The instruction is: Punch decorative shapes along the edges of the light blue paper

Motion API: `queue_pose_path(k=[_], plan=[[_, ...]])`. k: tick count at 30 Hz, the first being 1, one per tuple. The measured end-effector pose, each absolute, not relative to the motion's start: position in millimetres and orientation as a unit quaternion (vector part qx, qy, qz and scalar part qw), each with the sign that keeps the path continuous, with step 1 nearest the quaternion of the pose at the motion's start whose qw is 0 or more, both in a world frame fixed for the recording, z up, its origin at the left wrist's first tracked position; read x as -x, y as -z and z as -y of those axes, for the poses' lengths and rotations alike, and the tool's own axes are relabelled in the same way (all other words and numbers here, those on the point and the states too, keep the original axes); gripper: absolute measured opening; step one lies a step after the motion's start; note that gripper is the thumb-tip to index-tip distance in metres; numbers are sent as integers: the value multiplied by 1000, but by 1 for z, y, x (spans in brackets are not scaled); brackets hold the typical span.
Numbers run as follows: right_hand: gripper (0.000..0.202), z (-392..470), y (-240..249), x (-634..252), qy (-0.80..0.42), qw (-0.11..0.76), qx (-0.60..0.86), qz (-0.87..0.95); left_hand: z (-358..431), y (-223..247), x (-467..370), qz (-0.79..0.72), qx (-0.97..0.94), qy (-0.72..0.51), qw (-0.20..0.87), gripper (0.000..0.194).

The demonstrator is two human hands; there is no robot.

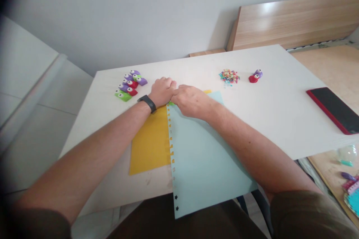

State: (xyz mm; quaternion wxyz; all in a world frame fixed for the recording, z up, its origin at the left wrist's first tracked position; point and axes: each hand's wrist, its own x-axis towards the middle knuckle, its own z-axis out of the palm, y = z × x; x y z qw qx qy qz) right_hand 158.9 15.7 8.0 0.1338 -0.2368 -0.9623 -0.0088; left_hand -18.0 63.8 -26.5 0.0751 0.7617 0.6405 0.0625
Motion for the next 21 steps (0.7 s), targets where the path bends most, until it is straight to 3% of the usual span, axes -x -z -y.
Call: queue_pose_path(k=[7, 21], plan=[[28, -14, -9, -157, 2, 127, 244, 962, -61, 31, 17, -634, -769, -83, 18, 40], [28, -10, -9, -154, -27, 114, 265, 957, -60, 27, 18, -607, -791, -73, 3, 38]])
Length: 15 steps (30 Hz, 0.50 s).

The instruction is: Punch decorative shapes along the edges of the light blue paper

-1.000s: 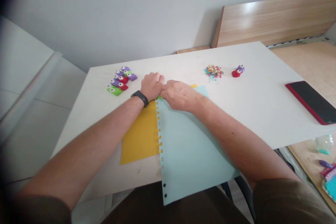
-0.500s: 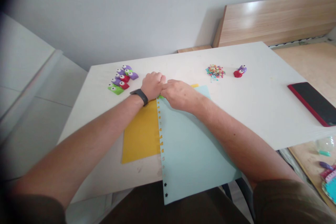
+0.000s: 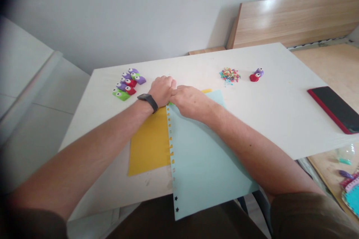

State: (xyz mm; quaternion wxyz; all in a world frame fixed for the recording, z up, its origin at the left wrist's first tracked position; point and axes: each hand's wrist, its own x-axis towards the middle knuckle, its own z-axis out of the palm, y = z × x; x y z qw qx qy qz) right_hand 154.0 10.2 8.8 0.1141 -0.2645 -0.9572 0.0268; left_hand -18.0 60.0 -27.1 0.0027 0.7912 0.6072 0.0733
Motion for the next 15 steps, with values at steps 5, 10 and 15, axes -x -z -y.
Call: queue_pose_path(k=[5, 10, 15], plan=[[27, -11, -8, -154, -33, 107, 263, 958, -59, 27, 18, -601, -797, -65, -7, 41], [28, -11, -9, -153, -34, 108, 262, 958, -57, 25, 16, -605, -794, -62, -6, 41], [27, -9, -9, -151, -31, 108, 271, 956, -57, 25, 15, -612, -788, -65, -3, 41]])
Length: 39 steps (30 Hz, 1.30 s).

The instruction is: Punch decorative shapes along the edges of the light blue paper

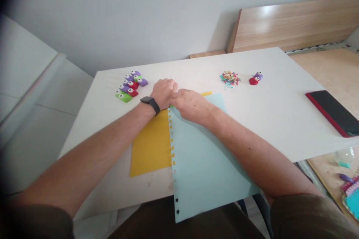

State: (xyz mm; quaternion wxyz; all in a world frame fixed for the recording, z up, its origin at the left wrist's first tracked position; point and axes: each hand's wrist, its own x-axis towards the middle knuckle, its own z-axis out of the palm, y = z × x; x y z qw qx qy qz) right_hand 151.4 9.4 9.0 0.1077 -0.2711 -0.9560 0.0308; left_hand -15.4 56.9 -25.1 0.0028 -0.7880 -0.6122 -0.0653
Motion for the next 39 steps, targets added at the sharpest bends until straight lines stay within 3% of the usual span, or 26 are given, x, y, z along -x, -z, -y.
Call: queue_pose_path(k=[8, 16, 24, 27, 32, 39], plan=[[27, -9, -7, -152, -25, 120, 272, 954, -57, 26, 15, 612, 788, 73, 1, 40], [28, -14, -5, -157, -52, 156, 276, 947, -52, 21, 22, 626, 761, 170, -2, 39], [21, -14, 2, -160, -98, 231, 283, 926, 0, 5, 55, 594, 748, 262, -140, 16], [18, -13, 6, -157, -110, 258, 294, 914, 19, 11, 60, 590, 738, 278, -173, 19], [32, -13, 16, -153, -126, 262, 319, 902, 32, 23, 58, 587, 724, 317, -176, 20], [27, -17, 26, -152, -143, 263, 339, 892, 33, 28, 59, 586, 723, 318, -184, 22]])
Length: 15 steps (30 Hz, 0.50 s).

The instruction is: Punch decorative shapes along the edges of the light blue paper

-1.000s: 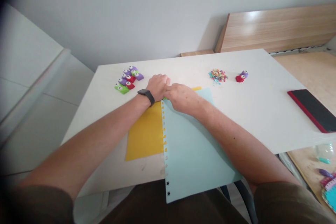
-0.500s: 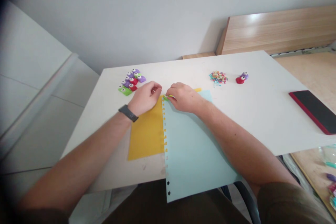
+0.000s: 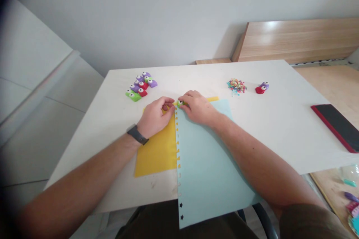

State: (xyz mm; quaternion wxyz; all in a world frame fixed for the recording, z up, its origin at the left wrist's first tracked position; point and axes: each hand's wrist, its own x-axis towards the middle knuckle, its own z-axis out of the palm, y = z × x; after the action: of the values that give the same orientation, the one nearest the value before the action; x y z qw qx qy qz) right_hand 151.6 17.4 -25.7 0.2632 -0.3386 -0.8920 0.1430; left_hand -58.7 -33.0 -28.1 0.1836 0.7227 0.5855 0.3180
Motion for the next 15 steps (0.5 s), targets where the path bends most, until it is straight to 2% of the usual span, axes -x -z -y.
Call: queue_pose_path(k=[15], plan=[[25, -21, 25, -156, -156, 294, 383, 862, 35, 29, 59, -581, -722, -319, 198, 20]])
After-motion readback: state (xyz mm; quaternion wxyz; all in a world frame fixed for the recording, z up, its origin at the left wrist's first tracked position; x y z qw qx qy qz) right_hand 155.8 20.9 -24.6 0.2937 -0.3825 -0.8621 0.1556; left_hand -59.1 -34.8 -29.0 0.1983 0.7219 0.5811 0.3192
